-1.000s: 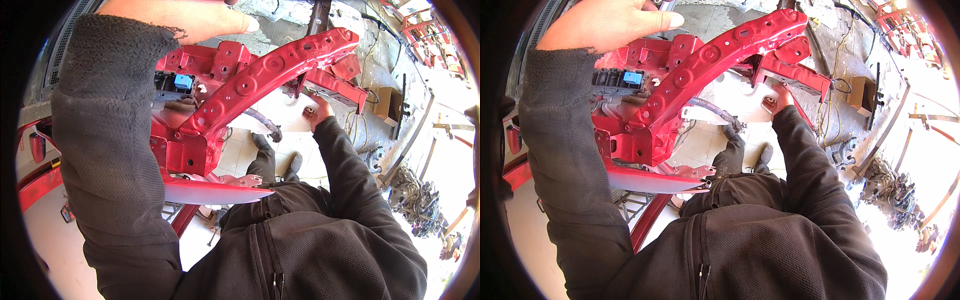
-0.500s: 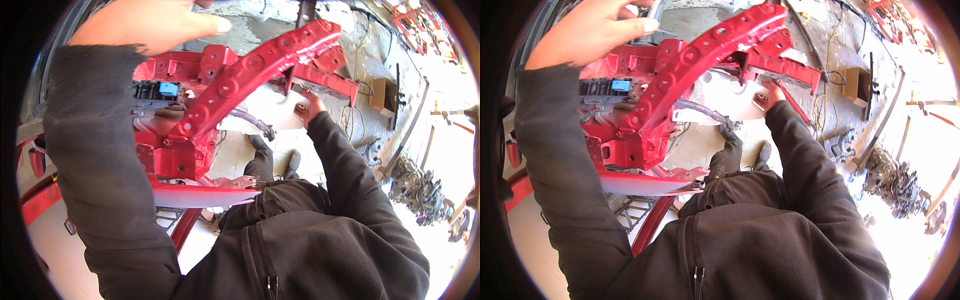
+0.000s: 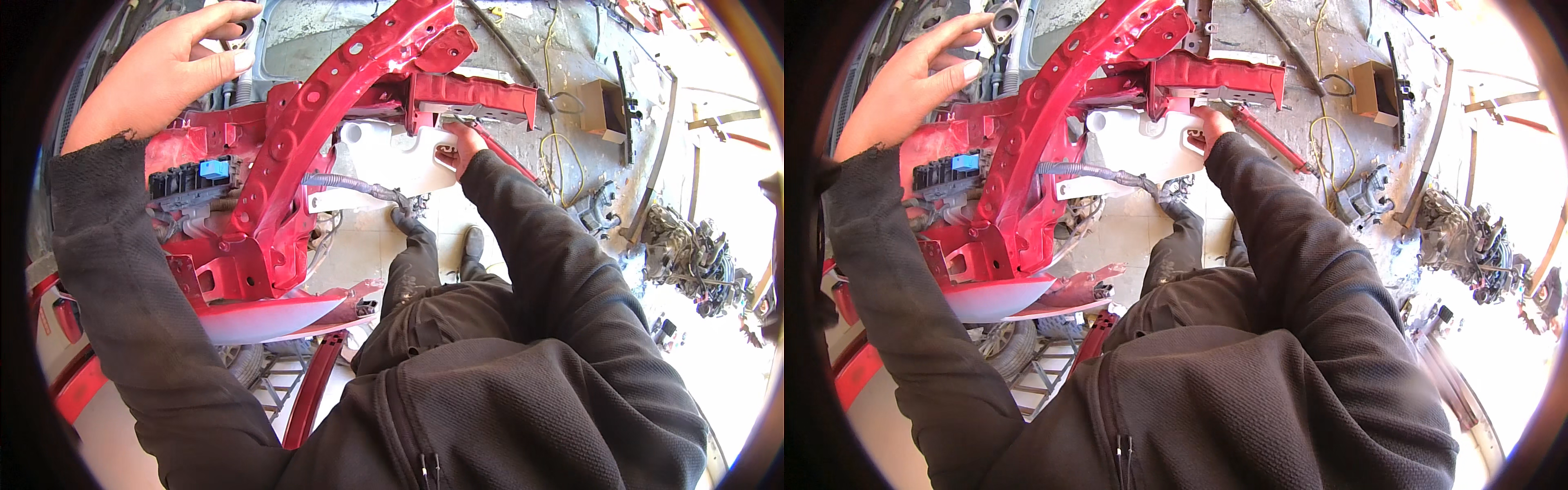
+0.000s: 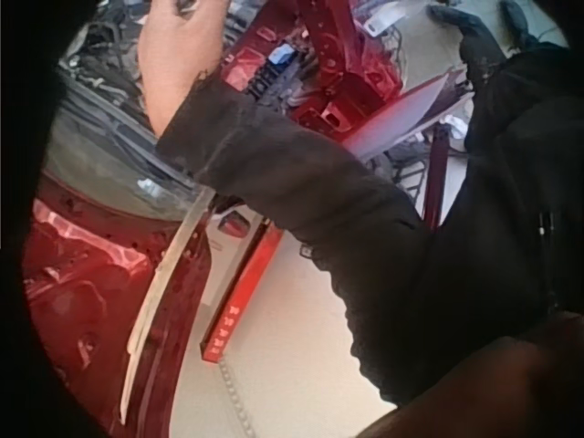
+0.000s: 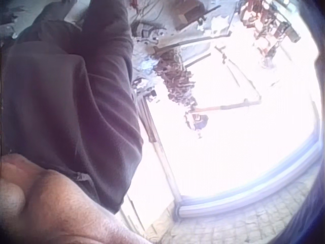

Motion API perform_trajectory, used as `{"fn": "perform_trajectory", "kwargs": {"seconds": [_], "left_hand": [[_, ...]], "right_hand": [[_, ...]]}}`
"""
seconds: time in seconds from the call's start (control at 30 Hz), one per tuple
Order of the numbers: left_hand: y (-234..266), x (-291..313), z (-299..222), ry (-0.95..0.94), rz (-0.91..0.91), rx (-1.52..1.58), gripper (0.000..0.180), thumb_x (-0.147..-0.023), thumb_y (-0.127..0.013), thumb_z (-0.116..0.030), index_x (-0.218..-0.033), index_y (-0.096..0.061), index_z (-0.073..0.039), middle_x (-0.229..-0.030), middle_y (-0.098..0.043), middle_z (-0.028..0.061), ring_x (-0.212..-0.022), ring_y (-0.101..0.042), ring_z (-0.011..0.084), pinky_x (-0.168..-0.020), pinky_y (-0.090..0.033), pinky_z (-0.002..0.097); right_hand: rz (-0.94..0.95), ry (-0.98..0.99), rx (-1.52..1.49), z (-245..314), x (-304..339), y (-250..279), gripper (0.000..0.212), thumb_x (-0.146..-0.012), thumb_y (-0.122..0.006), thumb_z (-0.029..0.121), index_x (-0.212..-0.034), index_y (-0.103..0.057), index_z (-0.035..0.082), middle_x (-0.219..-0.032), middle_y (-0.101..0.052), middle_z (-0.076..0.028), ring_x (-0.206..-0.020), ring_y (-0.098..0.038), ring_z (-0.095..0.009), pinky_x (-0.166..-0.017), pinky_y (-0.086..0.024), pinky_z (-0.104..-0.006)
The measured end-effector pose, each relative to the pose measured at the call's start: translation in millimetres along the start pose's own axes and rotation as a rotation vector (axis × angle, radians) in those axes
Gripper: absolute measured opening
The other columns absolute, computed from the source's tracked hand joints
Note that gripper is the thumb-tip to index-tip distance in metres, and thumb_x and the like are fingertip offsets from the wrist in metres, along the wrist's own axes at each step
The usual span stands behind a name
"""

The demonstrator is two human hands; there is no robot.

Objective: The person uses a hydraulic jack to straighten a bent metal car frame part on the floor. They then stand and align a red subframe component with the car's chassis, holding it in place while another person assists with positioning.

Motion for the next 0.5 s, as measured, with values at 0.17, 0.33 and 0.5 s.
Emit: {"fn": "perform_trajectory", "kwargs": {"seconds": [0.17,0.33,0.5], "left_hand": [[-3.5,1.3,-31.8,-0.066,-0.006,-0.029,0.063,-0.109,-0.072,-0.025,-0.169,-0.056,-0.017,-0.152,-0.067,0.0152,-0.124,-0.069,0.0228,-0.107,-0.058,0.0407],[5.4,22.8,-78.0,0.021,-0.089,-0.363,0.062,-0.102,-0.076,-0.027,-0.156,-0.062,0.001,-0.134,-0.079,0.0199,-0.113,-0.079,0.0281,-0.097,-0.061,0.0400],[5.9,29.2,-99.1,0.027,-0.076,-0.393,0.064,-0.103,-0.076,-0.035,-0.155,-0.064,-0.001,-0.130,-0.080,0.0176,-0.115,-0.079,0.0292,-0.099,-0.061,0.0404]], "right_hand": [[-0.026,-0.002,-0.012,-0.9,5.0,1.1,0.023,-0.100,-0.078,0.033,-0.113,-0.074,0.014,-0.099,-0.075,-0.004,-0.082,-0.069,-0.020,-0.083,-0.062,-0.0407],[-0.004,-0.001,-0.075,-1.6,8.6,-1.0,0.022,-0.101,-0.077,0.033,-0.112,-0.073,0.015,-0.096,-0.074,-0.003,-0.083,-0.070,-0.021,-0.081,-0.062,-0.0416],[0.011,-0.002,-0.008,-2.2,4.0,-0.4,0.028,-0.102,-0.075,0.035,-0.118,-0.069,0.013,-0.099,-0.074,-0.007,-0.085,-0.073,-0.025,-0.085,-0.064,-0.0443]]}}
Point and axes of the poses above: each hand's wrist, its own x-axis away from the middle knuckle, its own y-axis out of the back of the hand, z = x × y, the point moved 8 cm from there along -x, towards the middle knuckle
